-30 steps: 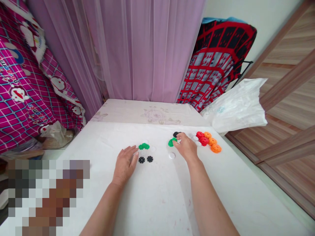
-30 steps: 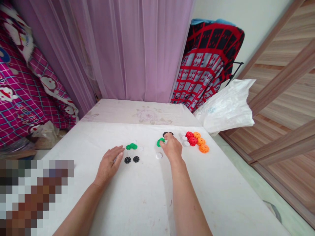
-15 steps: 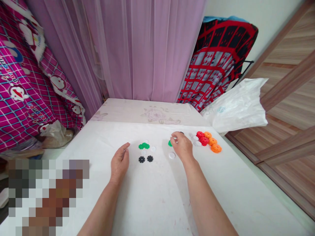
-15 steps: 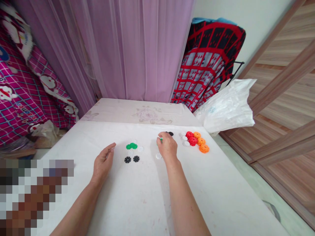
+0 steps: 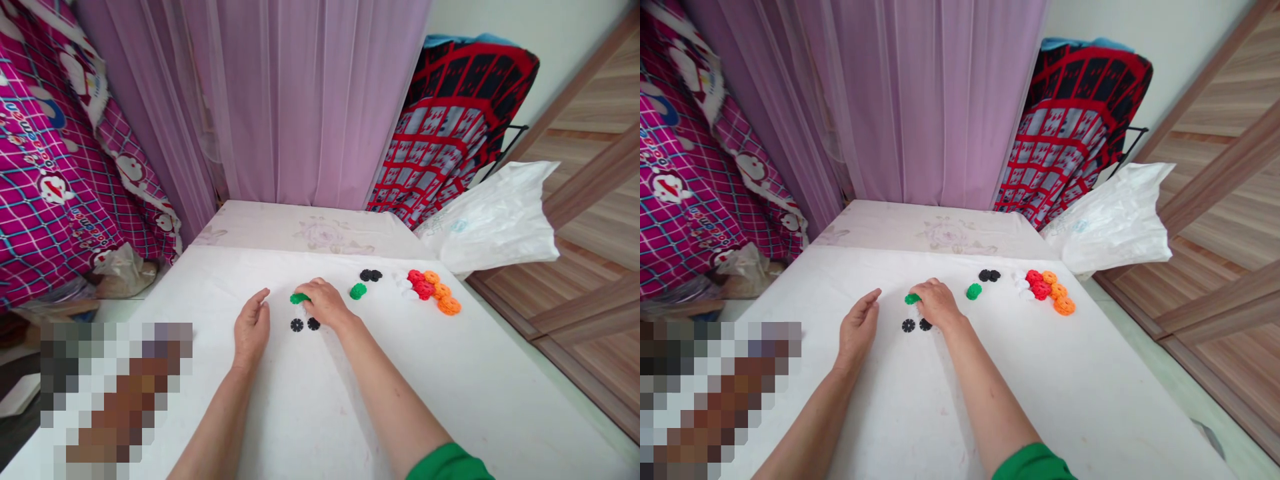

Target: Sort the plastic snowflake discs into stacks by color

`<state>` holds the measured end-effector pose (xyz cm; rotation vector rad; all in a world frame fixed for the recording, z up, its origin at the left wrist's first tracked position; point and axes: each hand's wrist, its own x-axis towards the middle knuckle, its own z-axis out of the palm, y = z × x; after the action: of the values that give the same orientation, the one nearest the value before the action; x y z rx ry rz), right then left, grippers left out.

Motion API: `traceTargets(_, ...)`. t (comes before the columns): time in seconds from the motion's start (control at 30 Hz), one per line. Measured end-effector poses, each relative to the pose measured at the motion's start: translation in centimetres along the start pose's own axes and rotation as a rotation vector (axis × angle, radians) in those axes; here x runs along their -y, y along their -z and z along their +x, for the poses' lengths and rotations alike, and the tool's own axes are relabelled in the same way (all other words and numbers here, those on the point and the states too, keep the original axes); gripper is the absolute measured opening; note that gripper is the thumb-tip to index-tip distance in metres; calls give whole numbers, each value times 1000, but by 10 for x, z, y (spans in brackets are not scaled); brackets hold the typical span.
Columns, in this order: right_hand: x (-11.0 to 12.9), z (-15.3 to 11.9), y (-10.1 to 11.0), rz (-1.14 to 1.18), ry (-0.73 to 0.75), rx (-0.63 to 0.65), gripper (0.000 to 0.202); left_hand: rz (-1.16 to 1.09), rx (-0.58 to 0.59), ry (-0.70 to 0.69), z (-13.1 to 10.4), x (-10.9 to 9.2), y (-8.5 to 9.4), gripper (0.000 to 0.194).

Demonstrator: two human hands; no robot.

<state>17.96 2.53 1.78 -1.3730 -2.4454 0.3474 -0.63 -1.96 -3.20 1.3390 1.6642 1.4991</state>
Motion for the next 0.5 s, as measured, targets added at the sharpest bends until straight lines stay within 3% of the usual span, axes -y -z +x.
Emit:
traceTargets(0.27, 2, -2, -2, -70, -123, -46, 34, 9, 14, -10, 0, 0, 1, 31)
traceTargets(0.37, -6, -16, 6, -9, -205, -188, 33, 11, 15, -14, 0, 1, 1, 31)
traceTargets(0.5, -36, -44, 31, 29, -386, -429, 23, 12, 30, -8, 0, 1, 1, 32)
